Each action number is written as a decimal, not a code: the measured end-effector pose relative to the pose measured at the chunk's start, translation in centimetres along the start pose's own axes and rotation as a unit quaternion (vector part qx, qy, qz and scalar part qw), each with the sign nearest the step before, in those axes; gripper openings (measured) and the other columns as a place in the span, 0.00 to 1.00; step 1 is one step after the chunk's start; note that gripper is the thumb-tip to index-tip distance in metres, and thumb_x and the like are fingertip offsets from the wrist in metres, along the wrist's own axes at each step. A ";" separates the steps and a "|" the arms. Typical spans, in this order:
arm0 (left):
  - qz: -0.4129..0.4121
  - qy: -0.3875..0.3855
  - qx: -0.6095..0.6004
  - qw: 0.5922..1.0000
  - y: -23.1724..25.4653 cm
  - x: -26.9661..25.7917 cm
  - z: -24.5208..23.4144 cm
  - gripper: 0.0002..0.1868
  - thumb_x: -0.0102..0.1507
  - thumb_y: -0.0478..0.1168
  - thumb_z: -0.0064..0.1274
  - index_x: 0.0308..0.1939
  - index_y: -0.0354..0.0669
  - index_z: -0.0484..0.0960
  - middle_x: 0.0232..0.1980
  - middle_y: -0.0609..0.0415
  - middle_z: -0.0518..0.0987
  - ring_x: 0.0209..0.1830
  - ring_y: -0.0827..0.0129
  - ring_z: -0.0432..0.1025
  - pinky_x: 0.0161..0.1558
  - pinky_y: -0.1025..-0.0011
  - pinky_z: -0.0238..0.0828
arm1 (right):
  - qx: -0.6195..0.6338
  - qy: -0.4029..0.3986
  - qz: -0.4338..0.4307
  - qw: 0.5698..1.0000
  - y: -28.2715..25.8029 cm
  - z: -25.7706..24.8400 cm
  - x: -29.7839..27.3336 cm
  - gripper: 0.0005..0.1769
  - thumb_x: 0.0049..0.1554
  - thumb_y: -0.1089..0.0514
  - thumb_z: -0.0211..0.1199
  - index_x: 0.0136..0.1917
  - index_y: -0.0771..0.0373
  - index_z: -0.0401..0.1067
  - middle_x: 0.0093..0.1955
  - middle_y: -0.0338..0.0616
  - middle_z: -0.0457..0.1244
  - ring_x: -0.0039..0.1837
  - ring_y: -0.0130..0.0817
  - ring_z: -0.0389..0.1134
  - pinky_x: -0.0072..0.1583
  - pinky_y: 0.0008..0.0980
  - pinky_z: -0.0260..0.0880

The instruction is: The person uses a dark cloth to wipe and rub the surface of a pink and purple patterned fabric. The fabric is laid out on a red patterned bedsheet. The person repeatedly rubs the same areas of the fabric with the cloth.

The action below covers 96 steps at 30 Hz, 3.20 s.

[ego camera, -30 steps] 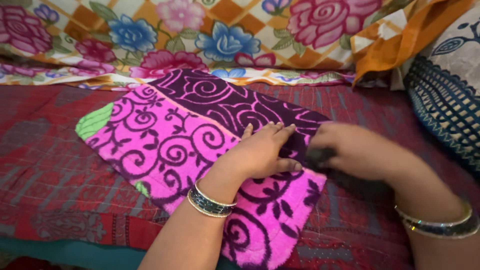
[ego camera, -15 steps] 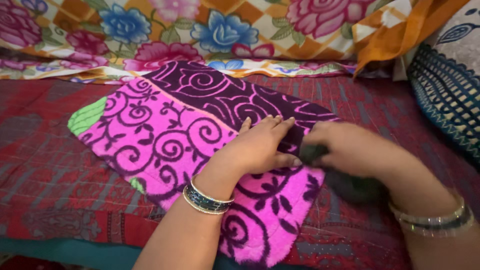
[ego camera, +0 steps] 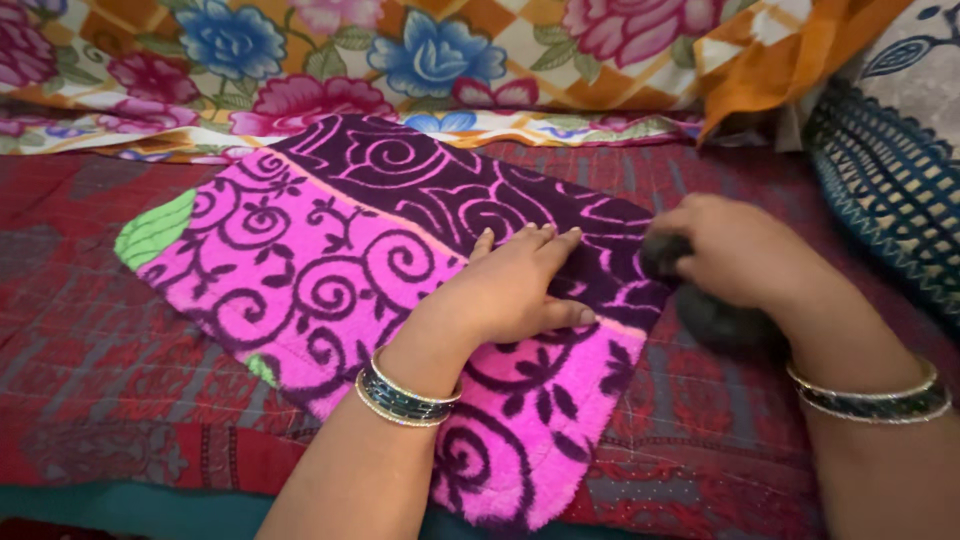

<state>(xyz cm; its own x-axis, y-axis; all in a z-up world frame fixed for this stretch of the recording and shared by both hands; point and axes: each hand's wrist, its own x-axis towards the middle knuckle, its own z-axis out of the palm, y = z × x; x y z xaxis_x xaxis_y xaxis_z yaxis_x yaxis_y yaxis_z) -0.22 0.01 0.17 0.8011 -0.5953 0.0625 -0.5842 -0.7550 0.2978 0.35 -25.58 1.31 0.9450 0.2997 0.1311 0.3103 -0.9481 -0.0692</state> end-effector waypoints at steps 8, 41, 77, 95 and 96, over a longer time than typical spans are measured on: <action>0.004 0.004 0.002 1.000 -0.3 0.1 0.5 0.52 0.58 0.65 0.58 0.78 0.46 0.54 0.79 0.43 0.56 0.80 0.52 0.49 0.73 0.39 0.40 | 0.077 -0.074 -0.142 0.984 -0.9 -0.1 -1.2 0.22 0.42 0.56 0.70 0.53 0.50 0.79 0.49 0.42 0.69 0.55 0.42 0.71 0.56 0.41 0.72; -0.207 0.771 -0.090 0.595 -10.6 -3.7 -5.6 0.56 0.64 0.47 0.58 0.84 0.42 0.34 0.86 0.29 0.41 0.88 0.35 0.33 0.76 0.29 0.34 | -0.004 -0.010 -0.010 1.000 7.1 7.8 4.8 0.20 0.47 0.48 0.72 0.55 0.44 0.81 0.51 0.43 0.68 0.57 0.42 0.73 0.61 0.40 0.73; -0.131 0.724 -0.097 0.670 -10.3 -2.0 -4.2 0.55 0.63 0.47 0.59 0.83 0.36 0.38 0.85 0.26 0.46 0.87 0.34 0.40 0.82 0.43 0.38 | -0.014 -0.009 0.024 1.000 7.8 8.8 5.2 0.20 0.48 0.48 0.73 0.56 0.44 0.81 0.50 0.42 0.65 0.54 0.39 0.71 0.58 0.37 0.74; -0.025 0.034 0.003 0.999 -3.2 -0.4 0.6 0.53 0.53 0.70 0.60 0.78 0.61 0.59 0.82 0.35 0.48 0.83 0.40 0.40 0.75 0.41 0.39 | -0.045 -0.003 0.003 0.999 8.0 8.5 4.6 0.24 0.48 0.46 0.71 0.59 0.42 0.78 0.50 0.40 0.66 0.56 0.40 0.71 0.60 0.39 0.73; -0.026 0.033 0.010 0.999 -3.3 -0.4 0.6 0.53 0.53 0.70 0.59 0.78 0.60 0.59 0.82 0.35 0.49 0.83 0.40 0.40 0.75 0.42 0.40 | -0.045 -0.006 0.001 0.999 7.8 8.4 4.6 0.24 0.48 0.46 0.71 0.59 0.42 0.78 0.50 0.40 0.66 0.57 0.40 0.71 0.60 0.38 0.73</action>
<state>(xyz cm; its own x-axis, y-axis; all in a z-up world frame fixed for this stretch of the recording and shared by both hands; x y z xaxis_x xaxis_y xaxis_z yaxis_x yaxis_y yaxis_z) 1.33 2.60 -1.44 0.8368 -0.5365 0.1094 -0.5437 -0.7903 0.2826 7.96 -30.75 -6.90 0.9468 0.2990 0.1190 0.2987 -0.9541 0.0205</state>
